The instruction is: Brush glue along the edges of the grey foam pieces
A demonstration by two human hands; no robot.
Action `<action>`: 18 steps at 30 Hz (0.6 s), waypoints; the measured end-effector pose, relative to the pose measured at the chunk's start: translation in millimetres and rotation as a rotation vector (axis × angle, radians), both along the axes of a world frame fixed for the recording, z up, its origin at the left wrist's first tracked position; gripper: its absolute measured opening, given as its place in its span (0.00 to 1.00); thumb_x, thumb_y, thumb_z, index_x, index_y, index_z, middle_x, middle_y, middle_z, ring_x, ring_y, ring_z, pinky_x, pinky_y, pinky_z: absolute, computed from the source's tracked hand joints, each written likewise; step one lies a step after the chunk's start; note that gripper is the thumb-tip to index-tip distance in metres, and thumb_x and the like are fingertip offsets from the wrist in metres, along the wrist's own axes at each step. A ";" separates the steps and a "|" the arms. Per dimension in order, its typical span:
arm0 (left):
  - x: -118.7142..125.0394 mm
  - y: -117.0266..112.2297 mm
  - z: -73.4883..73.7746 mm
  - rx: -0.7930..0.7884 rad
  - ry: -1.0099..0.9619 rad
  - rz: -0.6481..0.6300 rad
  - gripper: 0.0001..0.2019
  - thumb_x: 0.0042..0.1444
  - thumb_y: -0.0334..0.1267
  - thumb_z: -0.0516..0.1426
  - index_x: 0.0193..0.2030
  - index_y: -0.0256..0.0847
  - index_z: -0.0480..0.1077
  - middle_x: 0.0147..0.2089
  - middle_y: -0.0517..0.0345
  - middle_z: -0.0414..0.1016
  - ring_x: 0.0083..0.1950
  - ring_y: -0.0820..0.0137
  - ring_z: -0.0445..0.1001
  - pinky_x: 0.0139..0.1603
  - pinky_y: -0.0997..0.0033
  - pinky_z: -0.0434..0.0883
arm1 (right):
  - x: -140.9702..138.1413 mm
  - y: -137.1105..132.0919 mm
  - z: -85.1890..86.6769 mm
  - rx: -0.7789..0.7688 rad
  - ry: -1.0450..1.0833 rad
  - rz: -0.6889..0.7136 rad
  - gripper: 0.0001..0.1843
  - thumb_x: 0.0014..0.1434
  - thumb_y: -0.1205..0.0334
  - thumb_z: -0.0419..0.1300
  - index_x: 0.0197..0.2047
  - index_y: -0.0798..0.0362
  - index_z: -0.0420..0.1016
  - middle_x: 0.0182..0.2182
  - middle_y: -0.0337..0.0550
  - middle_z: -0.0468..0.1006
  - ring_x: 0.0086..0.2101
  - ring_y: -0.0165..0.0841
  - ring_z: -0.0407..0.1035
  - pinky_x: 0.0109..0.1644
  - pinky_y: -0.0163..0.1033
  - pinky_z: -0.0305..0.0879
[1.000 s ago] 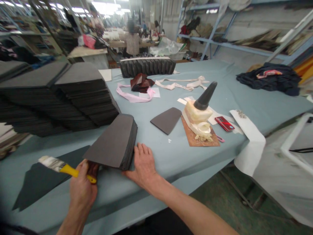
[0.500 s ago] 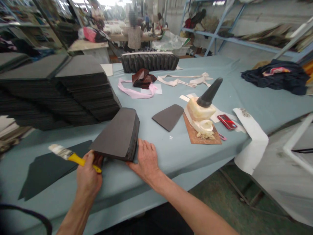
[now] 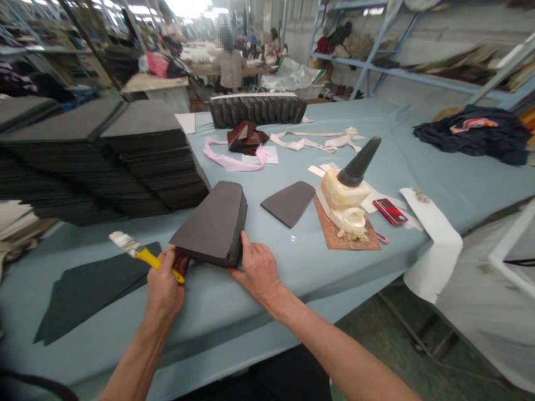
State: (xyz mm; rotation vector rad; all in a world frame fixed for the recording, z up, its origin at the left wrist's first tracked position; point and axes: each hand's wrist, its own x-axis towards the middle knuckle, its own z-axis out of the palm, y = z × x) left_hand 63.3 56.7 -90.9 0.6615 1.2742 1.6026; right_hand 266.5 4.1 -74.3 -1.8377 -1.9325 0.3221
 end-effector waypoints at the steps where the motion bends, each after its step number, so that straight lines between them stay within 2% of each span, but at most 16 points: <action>1: 1.0 1.6 -0.7 -0.004 -0.004 0.000 0.16 0.56 0.49 0.66 0.45 0.41 0.76 0.47 0.53 0.83 0.49 0.66 0.82 0.59 0.64 0.77 | 1.5 1.2 -0.4 0.009 -0.017 0.006 0.52 0.61 0.51 0.75 0.77 0.68 0.60 0.55 0.69 0.82 0.52 0.57 0.77 0.61 0.60 0.72; 5: 8.5 10.4 -3.9 -0.011 -0.016 -0.018 0.14 0.58 0.47 0.65 0.45 0.41 0.77 0.47 0.53 0.84 0.49 0.65 0.83 0.60 0.62 0.78 | 10.5 6.9 -6.2 0.052 -0.058 0.013 0.51 0.62 0.50 0.74 0.76 0.68 0.60 0.56 0.69 0.82 0.52 0.58 0.77 0.62 0.60 0.71; 12: 31.6 23.5 -9.2 0.022 -0.024 -0.083 0.15 0.61 0.48 0.65 0.48 0.41 0.79 0.50 0.51 0.84 0.54 0.63 0.83 0.65 0.59 0.76 | 43.4 29.9 -21.6 0.140 -0.107 0.057 0.49 0.64 0.54 0.73 0.76 0.68 0.57 0.52 0.68 0.84 0.52 0.56 0.79 0.57 0.58 0.77; 15: 39.9 30.0 -13.4 0.043 -0.020 -0.111 0.16 0.65 0.49 0.65 0.50 0.39 0.78 0.52 0.50 0.84 0.55 0.62 0.82 0.66 0.53 0.76 | 59.2 45.7 -26.2 0.174 -0.127 0.114 0.48 0.65 0.56 0.72 0.77 0.69 0.54 0.54 0.70 0.83 0.54 0.56 0.80 0.58 0.59 0.78; 18: 46.6 39.4 -18.5 0.063 -0.008 -0.117 0.17 0.68 0.50 0.64 0.53 0.37 0.77 0.53 0.49 0.82 0.56 0.60 0.81 0.63 0.48 0.77 | 70.8 61.6 -26.6 0.179 -0.139 0.151 0.50 0.66 0.57 0.71 0.79 0.65 0.49 0.58 0.69 0.82 0.57 0.54 0.79 0.59 0.57 0.78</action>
